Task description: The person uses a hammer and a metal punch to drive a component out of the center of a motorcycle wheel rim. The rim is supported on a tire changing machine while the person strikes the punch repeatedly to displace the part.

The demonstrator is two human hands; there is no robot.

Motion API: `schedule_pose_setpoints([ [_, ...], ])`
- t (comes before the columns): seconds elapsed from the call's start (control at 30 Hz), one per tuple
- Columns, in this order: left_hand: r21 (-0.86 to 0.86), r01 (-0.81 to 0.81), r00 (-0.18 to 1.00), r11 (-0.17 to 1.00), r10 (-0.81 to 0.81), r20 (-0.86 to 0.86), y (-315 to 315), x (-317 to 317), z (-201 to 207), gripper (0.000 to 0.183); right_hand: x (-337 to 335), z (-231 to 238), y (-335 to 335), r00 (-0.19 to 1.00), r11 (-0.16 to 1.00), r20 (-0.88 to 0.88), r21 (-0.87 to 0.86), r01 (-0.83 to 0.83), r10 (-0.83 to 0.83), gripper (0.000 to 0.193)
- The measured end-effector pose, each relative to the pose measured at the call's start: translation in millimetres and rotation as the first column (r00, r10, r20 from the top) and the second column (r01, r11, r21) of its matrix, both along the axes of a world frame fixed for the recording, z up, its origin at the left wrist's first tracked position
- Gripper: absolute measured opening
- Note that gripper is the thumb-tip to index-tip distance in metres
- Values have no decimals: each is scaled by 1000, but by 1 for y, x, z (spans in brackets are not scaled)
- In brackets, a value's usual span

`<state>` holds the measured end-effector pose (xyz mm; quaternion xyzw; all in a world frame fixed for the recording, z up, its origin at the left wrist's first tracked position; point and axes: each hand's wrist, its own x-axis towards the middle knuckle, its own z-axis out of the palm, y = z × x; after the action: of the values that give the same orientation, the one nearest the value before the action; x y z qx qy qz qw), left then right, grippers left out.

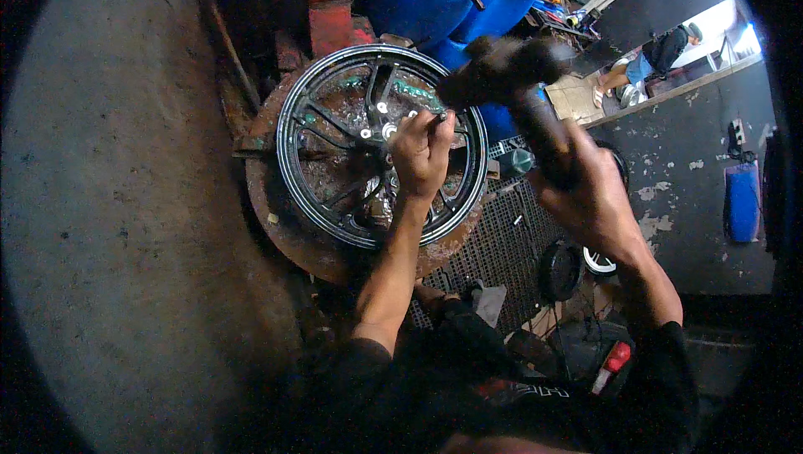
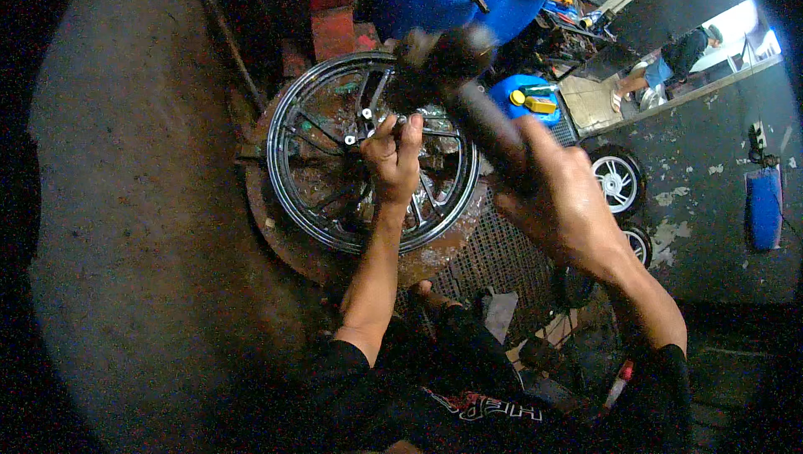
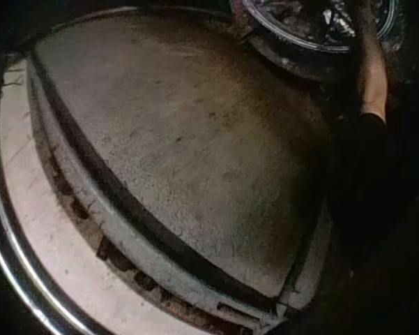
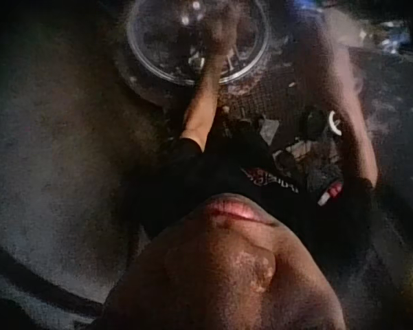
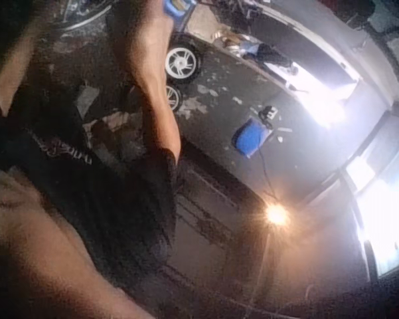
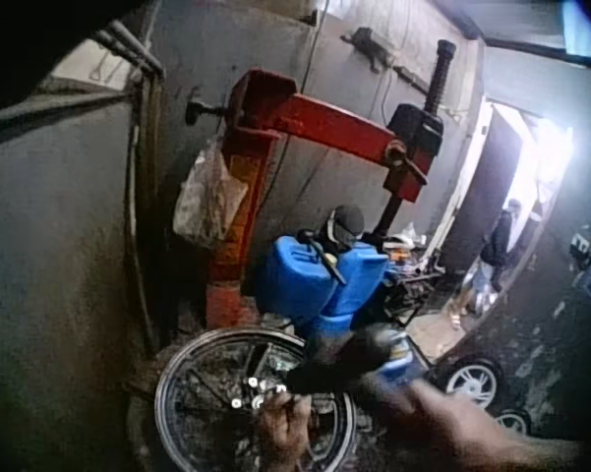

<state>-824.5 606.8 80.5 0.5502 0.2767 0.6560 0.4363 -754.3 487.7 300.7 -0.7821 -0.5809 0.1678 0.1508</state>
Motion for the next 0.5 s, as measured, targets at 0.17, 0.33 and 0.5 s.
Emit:
schedule_pose_setpoints([
  [0.17,73,-17,997,997,22,-73,0,-12,13,19,-10,-11,0,936,937,-264,198,288,-232,43],
  [0.33,34,59,988,998,-53,-142,-4,-17,10,15,7,-10,-12,993,975,-114,219,47,-22,53],
  [0.5,130,23,997,991,-13,-74,2,-12,10,14,-11,1,-9,998,927,36,373,41,-58,43],
])
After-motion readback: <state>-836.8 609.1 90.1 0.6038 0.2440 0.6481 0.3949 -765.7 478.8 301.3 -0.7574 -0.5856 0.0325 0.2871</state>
